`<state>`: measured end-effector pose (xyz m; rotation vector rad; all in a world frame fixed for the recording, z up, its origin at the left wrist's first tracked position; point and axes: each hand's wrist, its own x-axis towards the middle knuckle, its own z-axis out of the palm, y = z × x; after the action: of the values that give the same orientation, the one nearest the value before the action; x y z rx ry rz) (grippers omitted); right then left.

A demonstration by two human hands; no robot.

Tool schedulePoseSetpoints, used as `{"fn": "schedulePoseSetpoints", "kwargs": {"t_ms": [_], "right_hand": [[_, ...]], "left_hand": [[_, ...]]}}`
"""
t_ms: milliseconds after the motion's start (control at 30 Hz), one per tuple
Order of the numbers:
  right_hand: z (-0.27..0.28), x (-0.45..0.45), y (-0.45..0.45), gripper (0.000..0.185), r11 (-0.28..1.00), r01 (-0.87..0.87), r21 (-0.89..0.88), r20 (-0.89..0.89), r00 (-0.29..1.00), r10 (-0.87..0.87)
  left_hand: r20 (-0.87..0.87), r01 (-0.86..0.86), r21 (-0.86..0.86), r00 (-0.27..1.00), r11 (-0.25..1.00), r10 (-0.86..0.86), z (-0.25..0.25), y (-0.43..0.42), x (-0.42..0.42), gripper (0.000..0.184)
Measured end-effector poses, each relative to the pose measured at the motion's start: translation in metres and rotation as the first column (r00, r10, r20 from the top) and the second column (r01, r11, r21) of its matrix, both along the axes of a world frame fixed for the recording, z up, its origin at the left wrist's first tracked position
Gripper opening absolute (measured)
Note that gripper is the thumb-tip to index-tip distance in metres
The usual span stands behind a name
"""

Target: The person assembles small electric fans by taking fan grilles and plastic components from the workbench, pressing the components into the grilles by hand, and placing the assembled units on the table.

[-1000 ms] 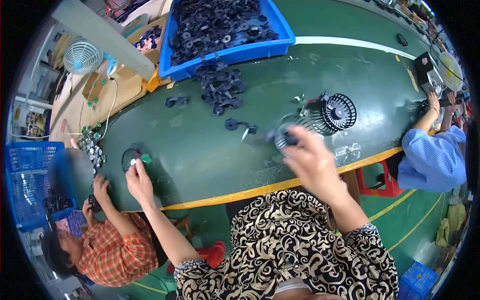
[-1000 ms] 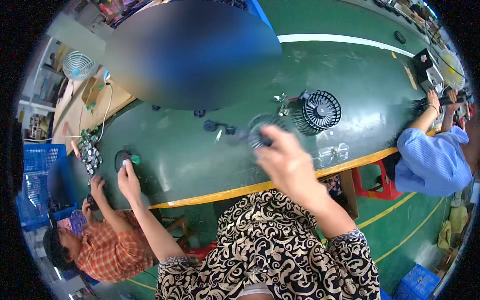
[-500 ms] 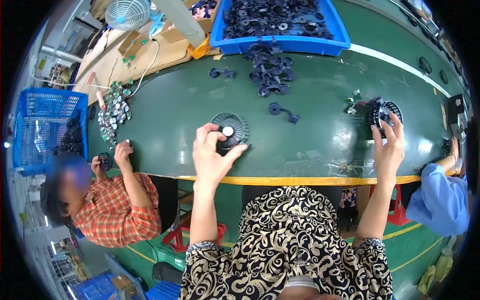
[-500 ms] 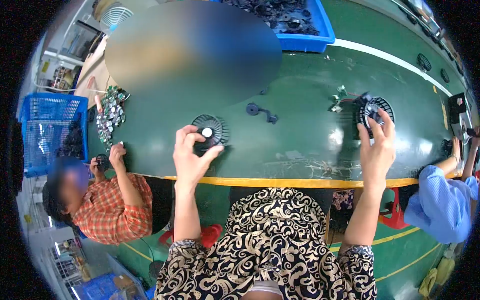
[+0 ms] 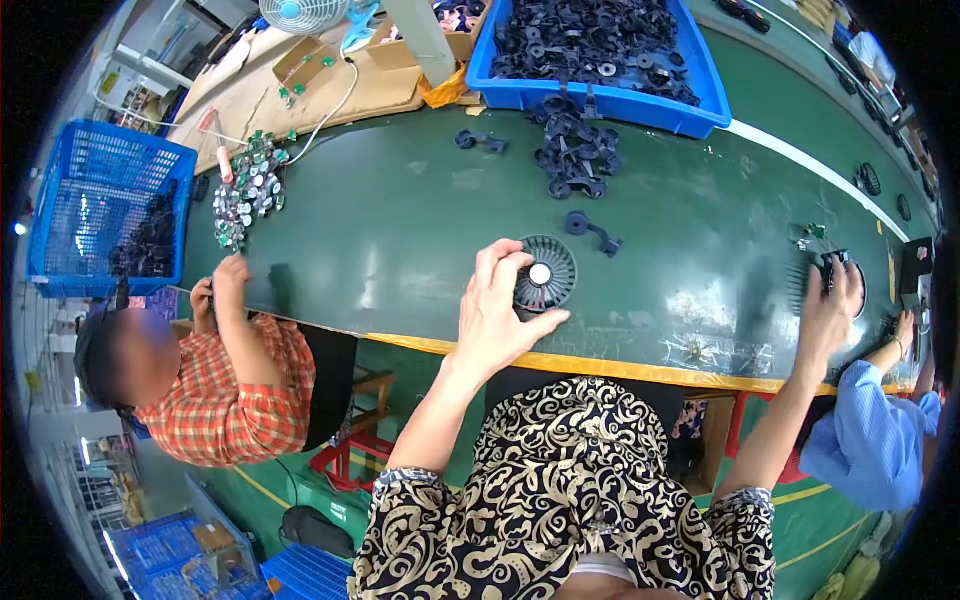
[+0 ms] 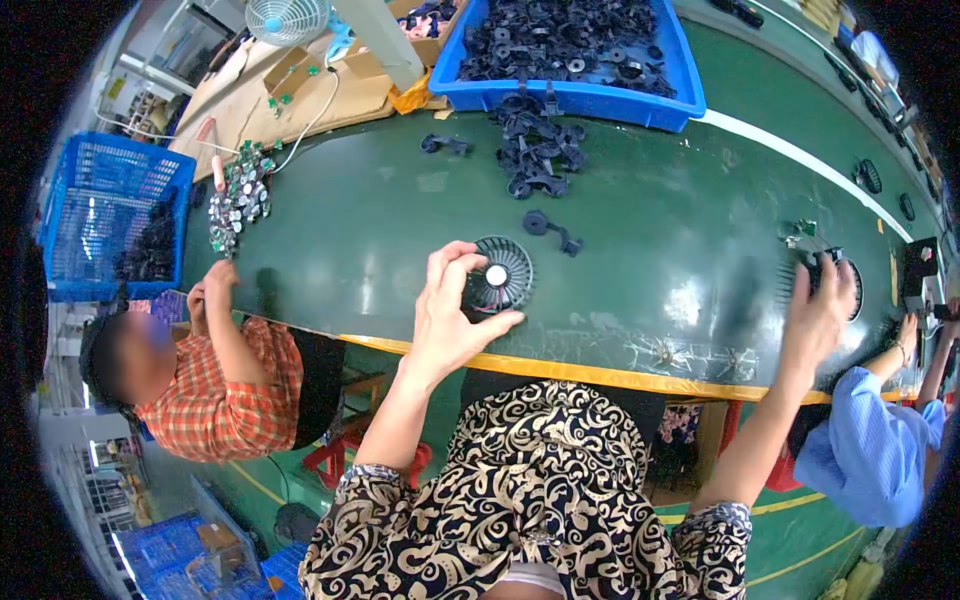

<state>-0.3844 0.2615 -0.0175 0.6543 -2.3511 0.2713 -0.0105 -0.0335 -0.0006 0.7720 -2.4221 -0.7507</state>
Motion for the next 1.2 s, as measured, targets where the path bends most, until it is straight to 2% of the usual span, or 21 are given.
{"fn": "schedulePoseSetpoints", "kwargs": {"t_ms": [33, 67, 100, 167, 200, 300, 367, 400, 500, 567, 633, 733, 767, 800, 833, 900, 967, 1000, 1033, 1200], "right_hand": [[0.006, 0.017, -0.020, 0.031, 0.992, -0.116, -0.053, -0.006, 0.993, 0.116], [0.012, 0.035, -0.044, 0.030, 0.953, -0.280, -0.120, 0.091, 0.952, 0.291], [0.019, 0.055, -0.071, 0.028, 0.882, -0.424, -0.204, 0.171, 0.872, 0.459], [0.034, 0.091, -0.118, 0.026, 0.765, -0.586, -0.265, 0.395, 0.658, 0.641], [0.036, 0.105, -0.140, 0.027, 0.712, -0.647, -0.271, 0.385, 0.606, 0.697], [0.027, 0.130, -0.193, 0.031, 0.528, -0.809, -0.260, 0.329, 0.439, 0.836], [0.023, 0.143, -0.214, 0.037, 0.499, -0.835, -0.231, 0.369, 0.400, 0.839], [0.022, 0.148, -0.221, 0.039, 0.504, -0.840, -0.200, 0.374, 0.411, 0.832], [0.025, 0.155, -0.219, 0.038, 0.565, -0.812, -0.148, 0.540, 0.413, 0.734], [0.016, 0.151, -0.210, 0.038, 0.612, -0.767, -0.191, 0.557, 0.429, 0.711], [0.009, 0.146, -0.194, 0.038, 0.663, -0.710, -0.237, 0.556, 0.460, 0.692], [0.012, 0.140, -0.166, 0.034, 0.818, -0.529, -0.229, 0.657, 0.536, 0.530], [0.012, 0.138, -0.157, 0.034, 0.864, -0.459, -0.206, 0.686, 0.562, 0.462], [0.003, 0.133, -0.147, 0.032, 0.885, -0.428, -0.182, 0.625, 0.645, 0.440], [0.002, 0.131, -0.138, 0.033, 0.911, -0.369, -0.182, 0.622, 0.675, 0.398], [-0.009, 0.125, -0.123, 0.031, 0.906, -0.314, -0.284, 0.568, 0.706, 0.423], [-0.021, 0.119, -0.111, 0.024, 0.885, -0.330, -0.328, 0.489, 0.742, 0.458], [-0.024, 0.117, -0.107, 0.023, 0.881, -0.343, -0.327, 0.440, 0.769, 0.463], [-0.026, 0.116, -0.104, 0.022, 0.875, -0.358, -0.325, 0.389, 0.793, 0.469], [-0.031, 0.120, -0.087, 0.026, 0.865, -0.359, -0.350, 0.428, 0.761, 0.488]], "left_hand": [[0.006, 0.032, 0.017, 0.999, 0.999, -0.032, 0.002, 0.003, -0.002, 0.074], [0.009, 0.082, 0.039, 0.997, 0.996, -0.083, 0.002, 0.005, -0.002, 0.078], [0.024, 0.110, 0.036, 0.994, 0.993, -0.111, 0.003, 0.007, -0.004, 0.079], [0.051, 0.163, 0.028, 0.985, 0.986, -0.164, 0.007, 0.013, -0.008, 0.081], [0.062, 0.189, 0.099, 0.979, 0.977, -0.195, 0.009, 0.016, -0.009, 0.088], [0.133, 0.239, 0.047, 0.961, 0.970, -0.243, 0.012, 0.023, -0.010, 0.098], [0.180, 0.257, 0.069, 0.947, 0.964, -0.266, 0.016, 0.024, -0.009, 0.104], [0.184, 0.258, 0.073, 0.946, 0.963, -0.267, 0.018, 0.023, -0.008, 0.104], [0.198, 0.254, 0.082, 0.943, 0.964, -0.265, 0.023, 0.017, -0.002, 0.102], [0.241, 0.252, 0.113, 0.931, 0.961, -0.273, 0.025, 0.011, 0.001, 0.101], [0.249, 0.272, 0.054, 0.928, 0.961, -0.277, 0.025, 0.007, 0.002, 0.094], [0.294, 0.301, -0.038, 0.915, 0.953, -0.277, 0.026, 0.002, 0.003, 0.087], [0.299, 0.281, -0.021, 0.918, 0.960, -0.262, 0.027, 0.000, 0.004, 0.087], [0.304, 0.259, -0.003, 0.920, 0.966, -0.246, 0.029, -0.003, 0.006, 0.086], [0.311, 0.239, 0.015, 0.922, 0.971, -0.231, 0.030, -0.005, 0.007, 0.086], [0.294, 0.222, -0.030, 0.934, 0.975, -0.203, 0.032, -0.008, 0.009, 0.076], [0.339, 0.207, -0.055, 0.924, 0.977, -0.176, 0.034, -0.010, 0.011, 0.069], [0.339, 0.182, -0.063, 0.929, 0.981, -0.150, 0.035, -0.010, 0.011, 0.054], [0.348, 0.182, -0.072, 0.926, 0.981, -0.146, 0.036, -0.010, 0.012, 0.048], [0.353, 0.188, -0.058, 0.923, 0.981, -0.156, 0.031, -0.013, 0.019, 0.024]]}}
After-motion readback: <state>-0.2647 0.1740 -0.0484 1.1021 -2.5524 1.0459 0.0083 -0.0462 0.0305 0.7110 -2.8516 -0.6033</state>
